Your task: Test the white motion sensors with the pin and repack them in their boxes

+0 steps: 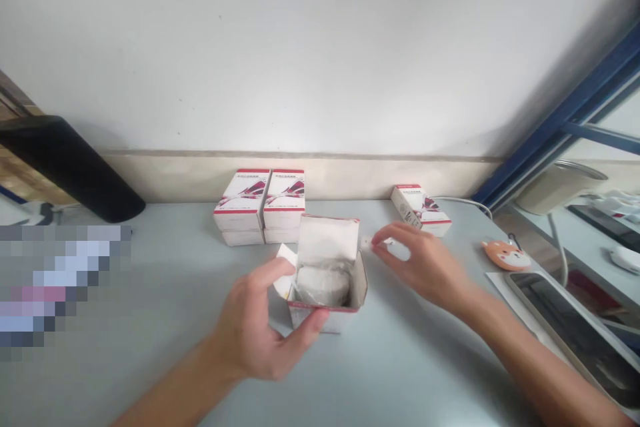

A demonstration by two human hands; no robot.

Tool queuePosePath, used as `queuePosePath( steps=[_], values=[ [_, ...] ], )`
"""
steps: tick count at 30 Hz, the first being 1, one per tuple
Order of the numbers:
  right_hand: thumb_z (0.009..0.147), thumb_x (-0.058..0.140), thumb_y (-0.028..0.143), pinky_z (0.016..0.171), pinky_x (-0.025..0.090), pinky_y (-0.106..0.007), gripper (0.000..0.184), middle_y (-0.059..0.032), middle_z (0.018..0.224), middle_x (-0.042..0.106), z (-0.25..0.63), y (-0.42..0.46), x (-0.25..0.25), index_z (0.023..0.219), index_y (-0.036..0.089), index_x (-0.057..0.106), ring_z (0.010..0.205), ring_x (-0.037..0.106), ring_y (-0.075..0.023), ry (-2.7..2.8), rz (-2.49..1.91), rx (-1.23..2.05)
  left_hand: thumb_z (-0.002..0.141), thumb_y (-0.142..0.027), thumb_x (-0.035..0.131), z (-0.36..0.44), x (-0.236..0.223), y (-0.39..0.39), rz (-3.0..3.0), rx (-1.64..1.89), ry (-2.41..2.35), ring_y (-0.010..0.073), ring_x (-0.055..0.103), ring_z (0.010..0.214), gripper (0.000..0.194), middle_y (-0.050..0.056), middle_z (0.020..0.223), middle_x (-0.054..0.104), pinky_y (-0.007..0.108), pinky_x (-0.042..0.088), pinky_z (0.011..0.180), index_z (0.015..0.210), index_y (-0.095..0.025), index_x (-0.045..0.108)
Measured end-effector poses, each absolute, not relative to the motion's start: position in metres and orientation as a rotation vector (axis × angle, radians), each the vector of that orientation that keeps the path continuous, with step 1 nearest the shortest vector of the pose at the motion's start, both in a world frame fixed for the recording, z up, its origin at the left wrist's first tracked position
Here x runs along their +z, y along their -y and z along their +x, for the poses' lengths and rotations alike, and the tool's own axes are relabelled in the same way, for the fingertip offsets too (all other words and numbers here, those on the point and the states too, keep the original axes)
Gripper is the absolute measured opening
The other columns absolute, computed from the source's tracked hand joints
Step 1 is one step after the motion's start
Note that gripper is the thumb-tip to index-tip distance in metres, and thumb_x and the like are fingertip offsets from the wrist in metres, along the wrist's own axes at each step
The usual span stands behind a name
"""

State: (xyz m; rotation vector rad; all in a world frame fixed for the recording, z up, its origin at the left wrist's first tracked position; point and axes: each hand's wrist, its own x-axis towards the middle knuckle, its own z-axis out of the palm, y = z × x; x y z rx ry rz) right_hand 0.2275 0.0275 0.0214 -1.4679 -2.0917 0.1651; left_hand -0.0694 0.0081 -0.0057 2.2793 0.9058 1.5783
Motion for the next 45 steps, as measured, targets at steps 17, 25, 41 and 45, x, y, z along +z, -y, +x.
queuePosePath(
  steps=[17,25,41,45],
  values=[
    [0.098,0.053,0.012,0.062,0.041,-0.029,0.013,-0.0008,0.089,0.068,0.143,0.034,0.112,0.092,0.023,0.057,0.07,0.057,-0.0154,2.304,-1.345,0.29,0.096,-0.019,0.064,-0.051,0.018,0.004,2.779,1.72,-0.872,0.0114,0.05,0.048,0.019,-0.003,0.06,0.055,0.026,0.039,0.047,0.078,-0.019,0.061],
    [0.105,0.05,0.014,0.079,0.049,-0.03,0.015,-0.0032,0.108,0.071,0.148,0.024,0.11,0.113,0.024,0.058,0.092,0.064,-0.0171,2.328,-1.033,0.412,0.099,-0.021,0.062,-0.056,0.016,0.001,2.781,1.617,-0.898,0.0123,0.062,0.056,0.007,-0.001,0.075,0.068,0.024,0.046,0.053,0.105,-0.019,0.059],
    [0.088,0.053,-0.005,0.068,0.041,-0.029,0.043,-0.0014,0.101,0.072,0.141,0.019,0.111,0.108,0.027,0.073,0.082,0.065,-0.0171,2.575,-1.16,0.149,0.098,-0.028,0.061,-0.056,0.012,-0.002,2.664,1.692,-0.967,0.0104,0.055,0.045,0.017,-0.007,0.061,0.059,0.021,0.046,0.044,0.109,-0.019,0.052],
    [0.102,0.054,0.01,0.078,0.051,-0.03,0.039,-0.002,0.111,0.076,0.143,0.021,0.102,0.136,0.029,0.059,0.092,0.069,-0.0184,2.377,-1.086,0.257,0.096,-0.022,0.064,-0.058,0.017,-0.005,2.782,1.751,-0.868,0.011,0.061,0.049,0.013,-0.003,0.068,0.068,0.022,0.05,0.05,0.106,-0.02,0.056]
  ],
)
